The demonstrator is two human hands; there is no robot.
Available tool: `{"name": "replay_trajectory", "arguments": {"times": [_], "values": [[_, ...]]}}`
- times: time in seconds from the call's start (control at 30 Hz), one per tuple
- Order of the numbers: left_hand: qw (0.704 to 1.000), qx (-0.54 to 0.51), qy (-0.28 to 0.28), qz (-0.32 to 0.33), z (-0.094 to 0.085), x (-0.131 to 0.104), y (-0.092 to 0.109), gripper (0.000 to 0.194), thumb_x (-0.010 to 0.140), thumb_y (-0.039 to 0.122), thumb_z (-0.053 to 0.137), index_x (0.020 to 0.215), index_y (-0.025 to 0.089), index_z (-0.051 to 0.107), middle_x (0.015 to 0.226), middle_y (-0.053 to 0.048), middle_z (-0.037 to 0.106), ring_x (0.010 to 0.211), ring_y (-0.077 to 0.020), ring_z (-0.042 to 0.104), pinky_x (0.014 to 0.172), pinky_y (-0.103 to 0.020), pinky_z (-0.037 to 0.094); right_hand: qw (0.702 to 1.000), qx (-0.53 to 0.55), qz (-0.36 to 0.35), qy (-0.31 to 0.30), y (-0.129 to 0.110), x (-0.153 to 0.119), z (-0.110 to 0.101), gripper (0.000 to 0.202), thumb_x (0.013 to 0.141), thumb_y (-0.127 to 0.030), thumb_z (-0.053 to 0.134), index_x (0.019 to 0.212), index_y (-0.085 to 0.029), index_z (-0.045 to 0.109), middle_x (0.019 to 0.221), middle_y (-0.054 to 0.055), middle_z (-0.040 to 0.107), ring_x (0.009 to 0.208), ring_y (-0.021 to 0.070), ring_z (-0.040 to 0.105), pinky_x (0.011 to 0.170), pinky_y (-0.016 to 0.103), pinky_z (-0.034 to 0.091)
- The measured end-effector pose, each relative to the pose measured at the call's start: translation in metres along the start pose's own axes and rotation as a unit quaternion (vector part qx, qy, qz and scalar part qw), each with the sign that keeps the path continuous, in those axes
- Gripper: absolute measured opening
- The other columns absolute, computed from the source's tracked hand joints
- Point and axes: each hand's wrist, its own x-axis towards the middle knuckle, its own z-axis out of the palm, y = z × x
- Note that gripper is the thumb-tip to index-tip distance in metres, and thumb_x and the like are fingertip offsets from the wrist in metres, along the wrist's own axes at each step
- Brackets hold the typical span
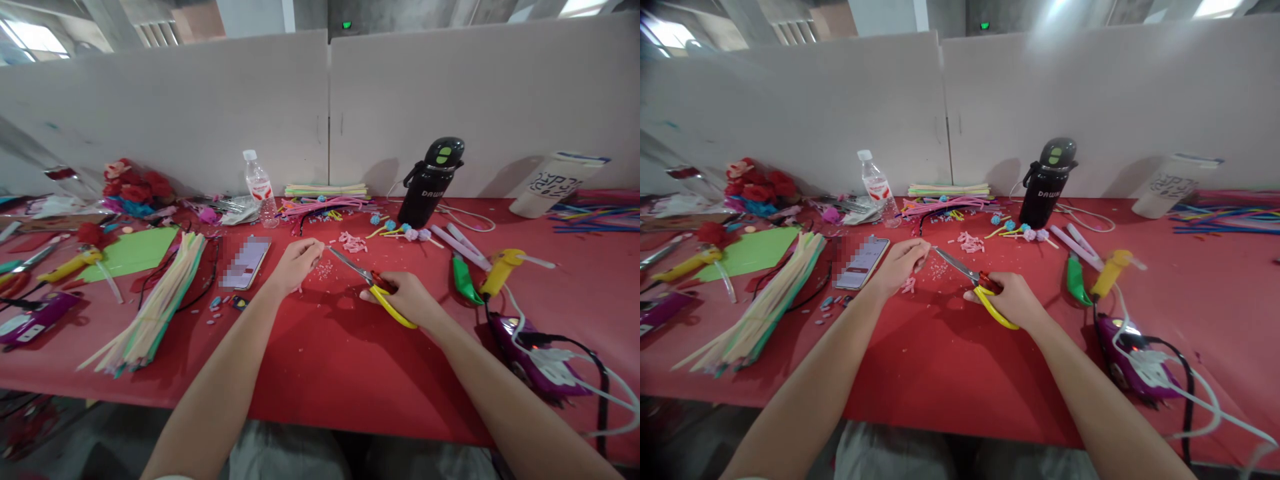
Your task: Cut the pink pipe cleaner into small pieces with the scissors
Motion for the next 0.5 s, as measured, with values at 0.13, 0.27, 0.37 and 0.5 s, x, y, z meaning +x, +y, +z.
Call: {"name": "replay_trajectory", "arguments": {"times": [0.13,0.27,0.37,0.5], "values": [[1.0,-0.008,-0.005,0.003,-0.0003,0.0,-0.0011,0.028,0.083,0.03,0.045,0.059,0.016,0.041,0.054,0.004,0.035,0.048,-0.0062,0.035,0.048,-0.021,0.026,1.0,0.0,0.002,0.003,0.0,-0.0001,-0.0002,0.054,0.064,-0.063,0.065,0.058,-0.019,0.033,0.058,-0.005,0.025,0.054,0.0086,0.025,0.046,0.022,0.019],[1.0,-0.011,-0.01,0.001,-0.001,0.001,-0.0011,0.027,0.083,0.028,0.045,0.059,0.016,0.04,0.054,0.004,0.035,0.048,-0.006,0.035,0.048,-0.021,0.025,1.0,-0.008,0.002,0.004,0.0011,0.0001,-0.0004,0.053,0.064,-0.061,0.065,0.057,-0.019,0.033,0.058,-0.005,0.025,0.054,0.0085,0.025,0.046,0.022,0.019],[1.0,-0.01,-0.009,-0.003,-0.0014,0.0013,-0.0013,0.027,0.083,0.028,0.045,0.059,0.016,0.04,0.054,0.004,0.035,0.048,-0.006,0.034,0.048,-0.021,0.025,1.0,-0.011,0.005,0.005,0.0022,0.0005,0.0002,0.053,0.064,-0.061,0.065,0.057,-0.019,0.033,0.058,-0.005,0.025,0.054,0.0086,0.025,0.046,0.022,0.019],[1.0,-0.017,-0.013,-0.005,-0.0016,0.0007,-0.0022,0.027,0.083,0.029,0.044,0.06,0.016,0.041,0.056,0.004,0.036,0.048,-0.0062,0.034,0.048,-0.022,0.025,1.0,-0.016,0.013,0.006,0.0013,0.0003,0.0001,0.055,0.063,-0.064,0.063,0.056,-0.019,0.034,0.057,-0.005,0.026,0.053,0.0086,0.025,0.046,0.022,0.019]]}}
